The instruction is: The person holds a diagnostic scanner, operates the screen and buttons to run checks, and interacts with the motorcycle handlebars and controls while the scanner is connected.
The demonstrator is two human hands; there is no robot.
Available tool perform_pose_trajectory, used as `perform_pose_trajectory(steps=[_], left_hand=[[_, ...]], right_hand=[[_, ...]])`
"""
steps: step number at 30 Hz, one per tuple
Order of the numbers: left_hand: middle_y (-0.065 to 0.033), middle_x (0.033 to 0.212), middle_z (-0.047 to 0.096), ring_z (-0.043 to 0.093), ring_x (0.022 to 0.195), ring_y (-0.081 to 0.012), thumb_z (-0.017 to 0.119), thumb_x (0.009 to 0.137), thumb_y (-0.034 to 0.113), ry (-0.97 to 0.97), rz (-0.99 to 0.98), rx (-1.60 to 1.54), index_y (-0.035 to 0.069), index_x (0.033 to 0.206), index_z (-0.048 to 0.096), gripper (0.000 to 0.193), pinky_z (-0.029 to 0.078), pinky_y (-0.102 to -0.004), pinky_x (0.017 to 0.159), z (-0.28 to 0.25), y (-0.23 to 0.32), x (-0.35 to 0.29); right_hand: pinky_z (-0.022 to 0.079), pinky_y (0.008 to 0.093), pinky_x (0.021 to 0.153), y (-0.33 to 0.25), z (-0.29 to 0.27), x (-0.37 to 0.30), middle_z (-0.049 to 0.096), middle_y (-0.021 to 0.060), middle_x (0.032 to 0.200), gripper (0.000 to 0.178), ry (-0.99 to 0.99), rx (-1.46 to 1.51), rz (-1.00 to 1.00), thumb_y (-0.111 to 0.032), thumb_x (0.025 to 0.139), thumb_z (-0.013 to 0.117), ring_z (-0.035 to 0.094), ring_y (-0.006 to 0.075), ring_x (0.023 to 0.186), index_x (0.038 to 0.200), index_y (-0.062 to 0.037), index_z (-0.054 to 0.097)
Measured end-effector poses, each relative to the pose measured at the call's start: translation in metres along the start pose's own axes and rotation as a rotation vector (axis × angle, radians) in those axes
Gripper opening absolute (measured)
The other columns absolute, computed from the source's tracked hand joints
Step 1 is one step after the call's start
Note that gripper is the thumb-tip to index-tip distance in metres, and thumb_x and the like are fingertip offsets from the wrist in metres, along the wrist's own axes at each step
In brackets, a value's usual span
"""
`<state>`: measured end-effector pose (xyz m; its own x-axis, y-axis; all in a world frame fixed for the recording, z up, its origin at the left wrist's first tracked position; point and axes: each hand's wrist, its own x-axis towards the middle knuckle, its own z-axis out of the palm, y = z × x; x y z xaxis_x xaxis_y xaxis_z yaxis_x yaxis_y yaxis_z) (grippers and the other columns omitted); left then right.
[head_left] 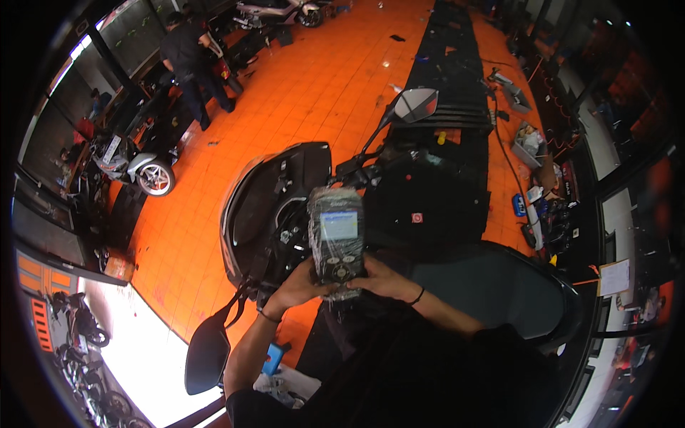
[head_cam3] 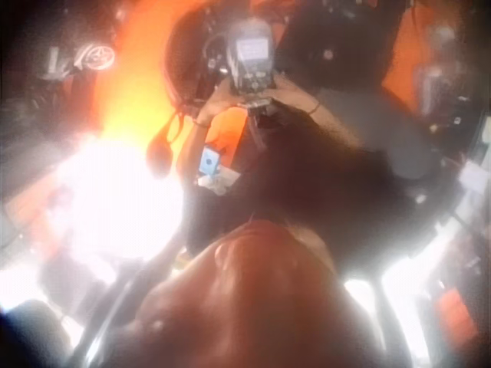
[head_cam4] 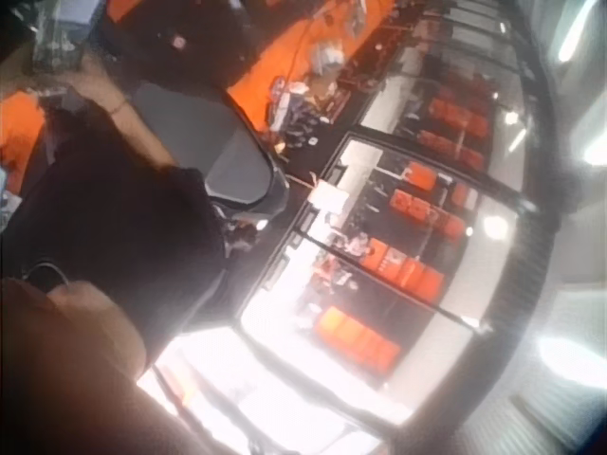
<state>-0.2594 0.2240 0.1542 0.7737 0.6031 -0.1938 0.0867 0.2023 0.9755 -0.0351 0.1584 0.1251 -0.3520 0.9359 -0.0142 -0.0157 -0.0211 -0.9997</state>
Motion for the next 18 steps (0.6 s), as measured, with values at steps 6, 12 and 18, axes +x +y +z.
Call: perform_pose_trajectory(steps=[6,12,18], left_hand=[[-0.0131,0.128,0.057,0.056,0.119,-0.0197,0.074,0.080,-0.002,-0.025,-0.061,0.023,-0.006,0.138,0.036,0.070,0.049,-0.0361,0.101,0.000,0.004,0.002],[-0.0114,0.129,0.057,0.056,0.119,-0.0188,0.073,0.081,-0.003,-0.019,-0.053,0.031,-0.005,0.138,0.038,0.067,0.049,-0.0355,0.102,0.002,0.014,-0.002],[-0.0115,0.123,0.061,0.058,0.115,-0.0191,0.077,0.079,-0.002,0.023,-0.044,-0.014,-0.004,0.135,0.045,0.064,0.049,-0.0369,0.100,0.007,0.017,-0.004]], right_hand=[[0.032,0.0364,0.114,-0.010,-0.002,0.001,0.043,0.0120,0.142,0.075,-0.029,0.067,0.006,-0.006,0.082,0.068,0.040,0.0219,0.134,0.147,-0.0023,0.031],[0.032,0.0361,0.114,-0.016,0.001,0.001,0.043,0.0115,0.143,0.075,-0.019,0.067,0.008,-0.006,0.083,0.067,0.040,0.0213,0.134,0.148,-0.0029,0.031],[0.034,0.0340,0.112,-0.013,0.003,0.001,0.046,0.0096,0.139,0.071,-0.010,0.108,0.056,-0.001,0.081,0.068,0.042,0.0191,0.131,0.144,-0.0011,0.036]])
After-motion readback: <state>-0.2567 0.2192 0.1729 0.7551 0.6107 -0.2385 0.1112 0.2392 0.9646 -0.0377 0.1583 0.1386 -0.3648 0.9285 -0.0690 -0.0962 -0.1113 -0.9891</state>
